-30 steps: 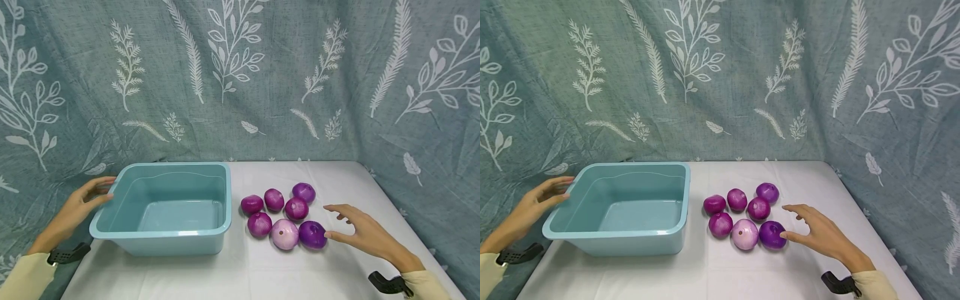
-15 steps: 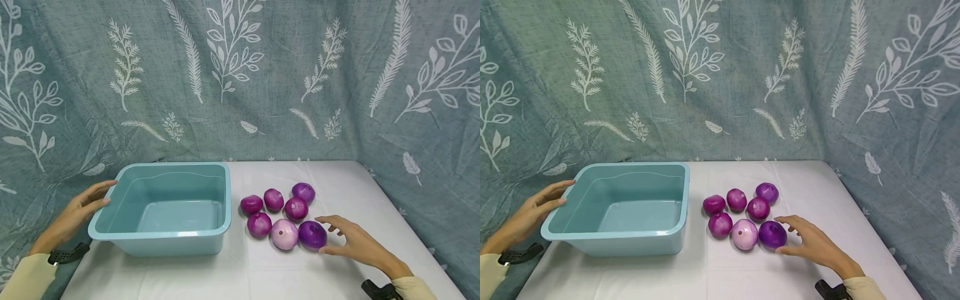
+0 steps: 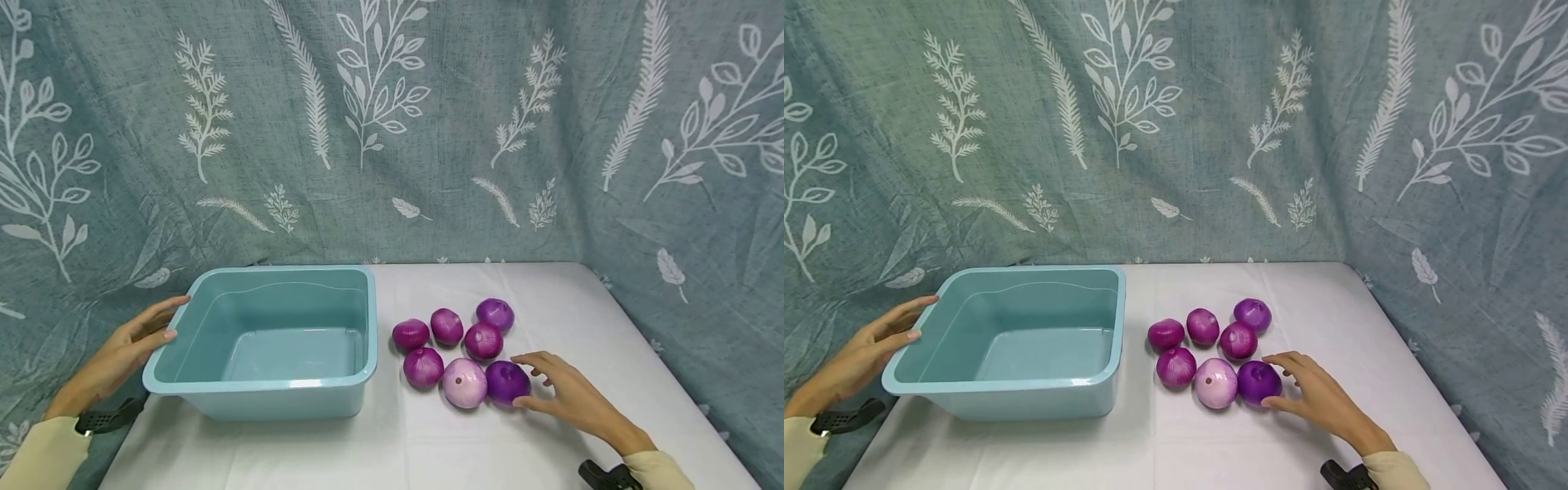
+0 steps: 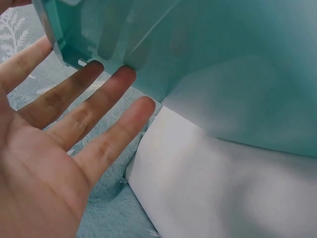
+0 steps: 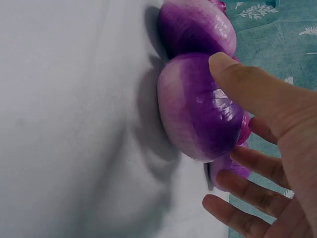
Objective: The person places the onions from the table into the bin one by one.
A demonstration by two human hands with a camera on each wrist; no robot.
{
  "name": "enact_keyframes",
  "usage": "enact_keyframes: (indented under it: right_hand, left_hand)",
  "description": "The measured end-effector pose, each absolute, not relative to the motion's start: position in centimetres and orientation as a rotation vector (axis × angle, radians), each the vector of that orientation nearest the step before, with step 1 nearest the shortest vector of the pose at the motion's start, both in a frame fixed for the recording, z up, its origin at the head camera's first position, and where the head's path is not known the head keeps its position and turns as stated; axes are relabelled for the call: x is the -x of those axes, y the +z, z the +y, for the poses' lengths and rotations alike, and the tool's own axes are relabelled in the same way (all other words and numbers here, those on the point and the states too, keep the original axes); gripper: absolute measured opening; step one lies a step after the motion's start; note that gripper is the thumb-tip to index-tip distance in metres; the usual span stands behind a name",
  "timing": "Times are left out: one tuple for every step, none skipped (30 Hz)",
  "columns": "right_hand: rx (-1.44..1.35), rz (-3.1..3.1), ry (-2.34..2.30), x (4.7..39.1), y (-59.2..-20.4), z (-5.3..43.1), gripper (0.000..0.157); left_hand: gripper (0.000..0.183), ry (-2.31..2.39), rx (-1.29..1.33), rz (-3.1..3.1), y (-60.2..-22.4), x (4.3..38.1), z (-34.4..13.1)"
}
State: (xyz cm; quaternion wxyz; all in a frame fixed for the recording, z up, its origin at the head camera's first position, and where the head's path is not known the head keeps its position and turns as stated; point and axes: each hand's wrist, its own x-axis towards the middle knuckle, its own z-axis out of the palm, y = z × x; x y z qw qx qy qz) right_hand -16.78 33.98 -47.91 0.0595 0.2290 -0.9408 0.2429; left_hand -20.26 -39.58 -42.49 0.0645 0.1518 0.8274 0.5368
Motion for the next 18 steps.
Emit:
enact_keyframes:
  right_hand:
    - [-0.693,-2.849,0.733,16.9,-48.0,34.0,0.068]
    - [-0.693,-2.852,0.734,17.0,-48.2,33.9,0.068]
    - [-0.685,-2.852,0.743,17.0,-48.4,33.9,0.067]
    - [-0.684,-2.854,0.748,17.1,-48.5,33.9,0.067]
    - [-0.684,-2.854,0.758,17.2,-48.7,33.9,0.068]
    - [-0.685,-2.852,0.763,17.2,-48.8,33.9,0.068]
    - [-0.687,-2.85,0.77,17.2,-49.0,33.9,0.068]
    - [-0.684,-2.849,0.776,17.2,-49.1,33.9,0.068]
    - [-0.686,-2.846,0.783,17.3,-49.2,33.9,0.068]
    - [-0.69,-2.844,0.788,17.3,-49.3,33.9,0.069]
    - [-0.694,-2.84,0.796,17.3,-49.4,33.9,0.07]
    - [-0.699,-2.835,0.801,17.3,-49.5,33.9,0.07]
    - [-0.702,-2.831,0.813,17.3,-49.6,33.9,0.071]
    - [-0.703,-2.829,0.828,17.3,-49.6,34.0,0.072]
    - [-0.702,-2.829,0.841,17.3,-49.7,34.0,0.073]
    - [-0.697,-2.831,0.855,17.3,-49.7,34.0,0.074]
    - [-0.688,-2.833,0.87,17.3,-49.8,34.1,0.074]
    - [-0.679,-2.835,0.887,17.3,-49.8,34.1,0.075]
  left_hand:
    - [0.062,1.615,-0.461,2.501,-42.5,20.2,-39.6]
    - [0.062,1.615,-0.455,2.499,-42.5,20.2,-39.6]
    - [0.062,1.614,-0.45,2.498,-42.5,20.1,-39.5]
    - [0.062,1.611,-0.446,2.499,-42.5,20.1,-39.5]
    - [0.062,1.607,-0.44,2.5,-42.4,20.1,-39.5]
    - [0.062,1.607,-0.437,2.499,-42.4,20.1,-39.5]
    - [0.062,1.604,-0.431,2.502,-42.4,20.1,-39.4]
    - [0.062,1.599,-0.423,2.504,-42.4,20.1,-39.5]
    - [0.062,1.596,-0.419,2.505,-42.4,20.1,-39.5]
    - [0.062,1.593,-0.415,2.507,-42.4,20.1,-39.5]
    - [0.062,1.59,-0.41,2.509,-42.5,20.1,-39.4]
    - [0.062,1.586,-0.406,2.513,-42.5,20.1,-39.4]
    - [0.062,1.581,-0.401,2.518,-42.5,20.1,-39.4]
    - [0.062,1.58,-0.399,2.518,-42.5,20.0,-39.4]
    - [0.062,1.577,-0.398,2.52,-42.5,20.0,-39.4]
    - [0.062,1.574,-0.396,2.524,-42.5,20.0,-39.4]
    - [0.062,1.573,-0.394,2.525,-42.5,20.0,-39.4]
    - [0.062,1.573,-0.394,2.527,-42.5,20.0,-39.4]
